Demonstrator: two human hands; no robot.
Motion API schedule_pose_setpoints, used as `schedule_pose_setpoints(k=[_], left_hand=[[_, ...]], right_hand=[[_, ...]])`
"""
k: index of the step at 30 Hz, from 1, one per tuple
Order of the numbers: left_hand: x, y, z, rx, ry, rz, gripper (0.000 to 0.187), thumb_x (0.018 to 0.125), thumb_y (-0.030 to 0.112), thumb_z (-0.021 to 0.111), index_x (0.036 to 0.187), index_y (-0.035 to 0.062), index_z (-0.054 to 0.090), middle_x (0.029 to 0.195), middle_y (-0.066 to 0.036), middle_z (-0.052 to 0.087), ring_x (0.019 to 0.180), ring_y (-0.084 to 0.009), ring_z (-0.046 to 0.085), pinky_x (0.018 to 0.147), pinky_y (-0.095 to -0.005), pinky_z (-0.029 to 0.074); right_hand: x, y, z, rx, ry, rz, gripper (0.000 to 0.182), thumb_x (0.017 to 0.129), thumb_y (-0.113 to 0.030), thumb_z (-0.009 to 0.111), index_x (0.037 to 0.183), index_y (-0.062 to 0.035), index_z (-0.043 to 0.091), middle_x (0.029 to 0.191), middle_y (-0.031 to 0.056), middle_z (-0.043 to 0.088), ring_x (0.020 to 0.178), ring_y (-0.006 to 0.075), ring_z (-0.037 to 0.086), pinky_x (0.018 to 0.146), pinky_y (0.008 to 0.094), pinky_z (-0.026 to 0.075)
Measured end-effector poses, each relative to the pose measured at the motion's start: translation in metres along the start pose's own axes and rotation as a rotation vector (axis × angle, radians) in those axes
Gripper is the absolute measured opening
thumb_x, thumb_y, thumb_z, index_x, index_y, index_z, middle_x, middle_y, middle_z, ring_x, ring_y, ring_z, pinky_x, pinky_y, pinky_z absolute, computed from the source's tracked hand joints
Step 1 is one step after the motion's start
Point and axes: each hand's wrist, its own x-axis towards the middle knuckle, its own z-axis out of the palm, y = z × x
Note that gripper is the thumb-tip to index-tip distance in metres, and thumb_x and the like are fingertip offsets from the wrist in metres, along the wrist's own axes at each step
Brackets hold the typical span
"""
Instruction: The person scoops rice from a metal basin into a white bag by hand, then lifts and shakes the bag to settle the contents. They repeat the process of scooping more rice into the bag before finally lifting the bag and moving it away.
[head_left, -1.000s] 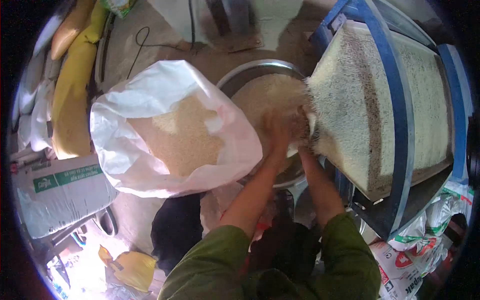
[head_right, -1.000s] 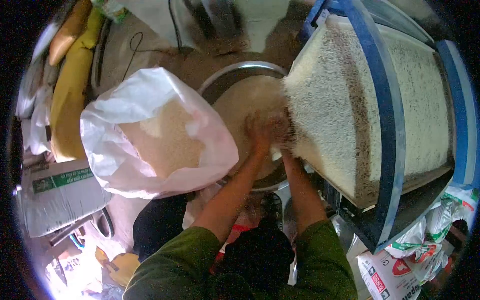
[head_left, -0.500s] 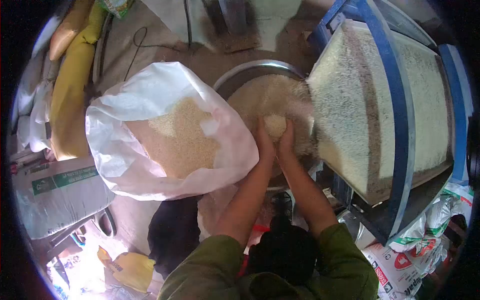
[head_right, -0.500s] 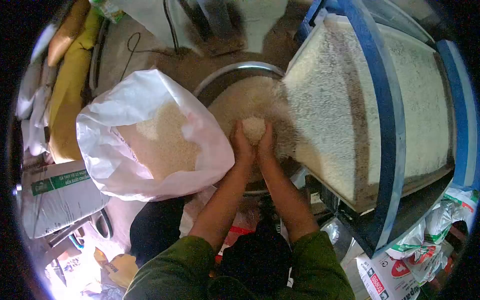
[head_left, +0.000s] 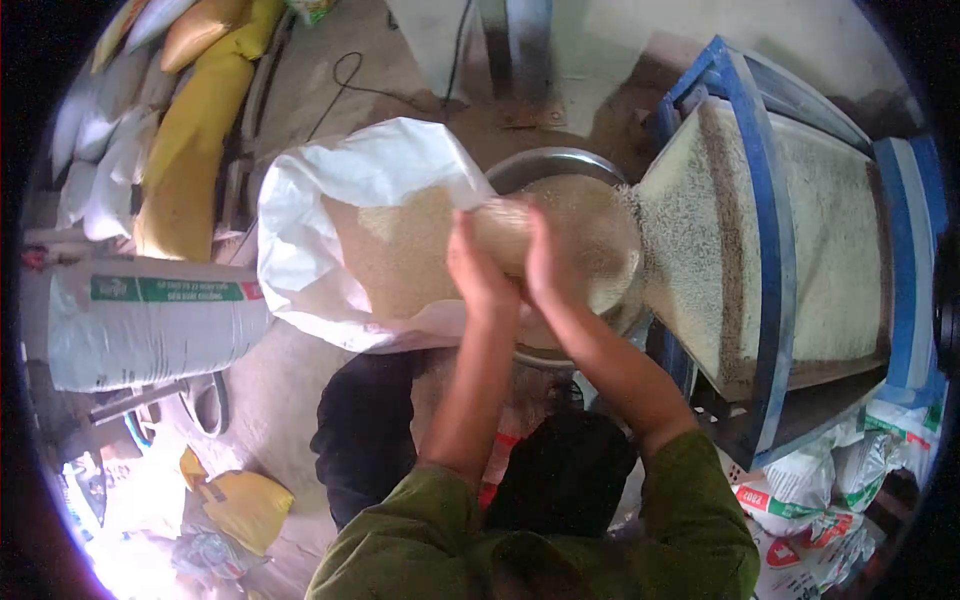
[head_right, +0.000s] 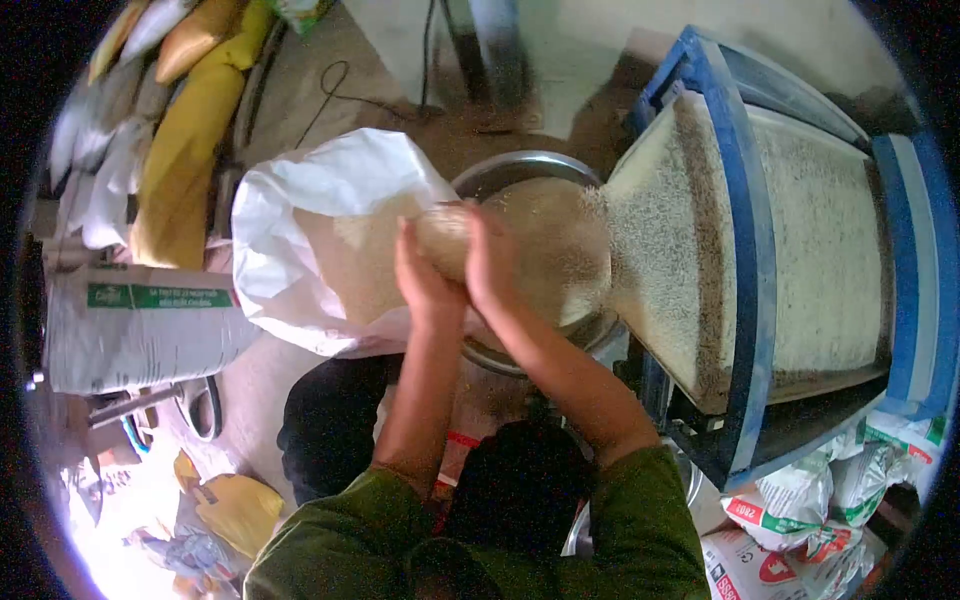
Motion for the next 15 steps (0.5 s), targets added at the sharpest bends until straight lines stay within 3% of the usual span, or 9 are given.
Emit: schedule_pose_setpoints(k=[1,2,4,7,8,9,11,13,15], left_hand=[[0.003,0.02,0.0,-0.003,0.109,0.008,0.033,0.082,0.032,0.043,0.093,0.0012,0.05,0.086,-0.01,0.053,0.075,-0.0208,0.053,0.069,-0.0323,0.044],[0.021,0.027,-0.021,0.037,0.013,0.166,0.039,0.081,0.031,0.044,0.102,-0.0012,0.046,0.095,-0.014,0.051,0.083,-0.0239,0.052,0.071,-0.0333,0.044],[0.031,0.051,-0.028,0.364,0.325,0.159,0.044,0.081,0.031,0.045,0.109,-0.0026,0.043,0.105,-0.016,0.047,0.095,-0.0252,0.047,0.078,-0.0341,0.04],[0.038,0.057,-0.036,0.591,0.342,0.373,0.041,0.081,0.026,0.046,0.111,-0.0031,0.042,0.112,-0.017,0.043,0.103,-0.0254,0.042,0.085,-0.0342,0.034],[0.039,0.052,-0.038,0.589,0.341,0.372,0.041,0.081,0.026,0.046,0.111,-0.0031,0.042,0.112,-0.017,0.043,0.103,-0.0254,0.042,0.085,-0.0342,0.034],[0.038,0.041,-0.038,0.697,0.21,0.443,0.038,0.081,0.023,0.047,0.109,-0.0025,0.044,0.111,-0.017,0.044,0.103,-0.0248,0.041,0.087,-0.0336,0.032],[0.027,0.01,-0.031,0.91,-0.007,0.594,0.031,0.08,0.017,0.049,0.106,-0.0008,0.047,0.106,-0.016,0.048,0.099,-0.0227,0.044,0.087,-0.0321,0.032],[-0.006,-0.027,-0.013,0.764,-0.245,0.408,0.029,0.08,0.019,0.048,0.102,-0.0001,0.05,0.098,-0.014,0.052,0.093,-0.0217,0.048,0.083,-0.0307,0.035],[-0.007,-0.085,-0.031,0.852,-0.398,0.323,0.029,0.081,0.019,0.047,0.101,-0.0008,0.049,0.091,-0.013,0.055,0.088,-0.0205,0.05,0.079,-0.0296,0.037]], right_hand=[[0.003,0.014,0.015,-0.318,-0.062,-0.252,0.033,0.083,-0.024,0.035,0.087,0.0029,0.055,0.081,0.0178,0.056,0.08,0.0221,0.053,0.072,0.0301,0.04],[0.001,0.007,0.031,-0.387,-0.226,-0.143,0.034,0.084,-0.024,0.036,0.089,0.0036,0.054,0.084,0.022,0.055,0.084,0.0252,0.053,0.073,0.0317,0.039],[0.002,0.009,0.046,-0.563,-0.456,-0.137,0.033,0.083,-0.025,0.039,0.091,0.0035,0.054,0.086,0.0213,0.056,0.084,0.0257,0.053,0.073,0.0319,0.039],[0.016,0.012,0.027,-0.569,-0.38,-0.254,0.037,0.082,-0.029,0.043,0.095,0.0045,0.053,0.091,0.0144,0.057,0.089,0.0219,0.051,0.08,0.0293,0.036],[0.026,0.015,0.008,-0.511,-0.393,-0.198,0.036,0.082,-0.028,0.043,0.094,0.0037,0.054,0.087,0.0134,0.057,0.083,0.0199,0.052,0.074,0.0286,0.038],[0.035,0.017,-0.014,-0.454,-0.401,-0.139,0.034,0.082,-0.027,0.043,0.093,0.003,0.054,0.082,0.0125,0.057,0.077,0.0179,0.054,0.068,0.028,0.041],[0.035,0.015,-0.048,-0.459,-0.176,0.039,0.033,0.081,-0.028,0.045,0.091,0.0015,0.056,0.08,0.0102,0.058,0.076,0.017,0.054,0.068,0.0279,0.041],[0.03,0.023,-0.078,-0.53,-0.093,0.093,0.034,0.081,-0.029,0.045,0.096,0.0008,0.053,0.086,0.0118,0.056,0.079,0.0177,0.053,0.07,0.029,0.041],[0.028,0.058,-0.12,-0.593,-0.012,0.148,0.037,0.081,-0.03,0.045,0.102,0.0002,0.051,0.093,0.0133,0.054,0.083,0.0183,0.052,0.072,0.0301,0.04]])
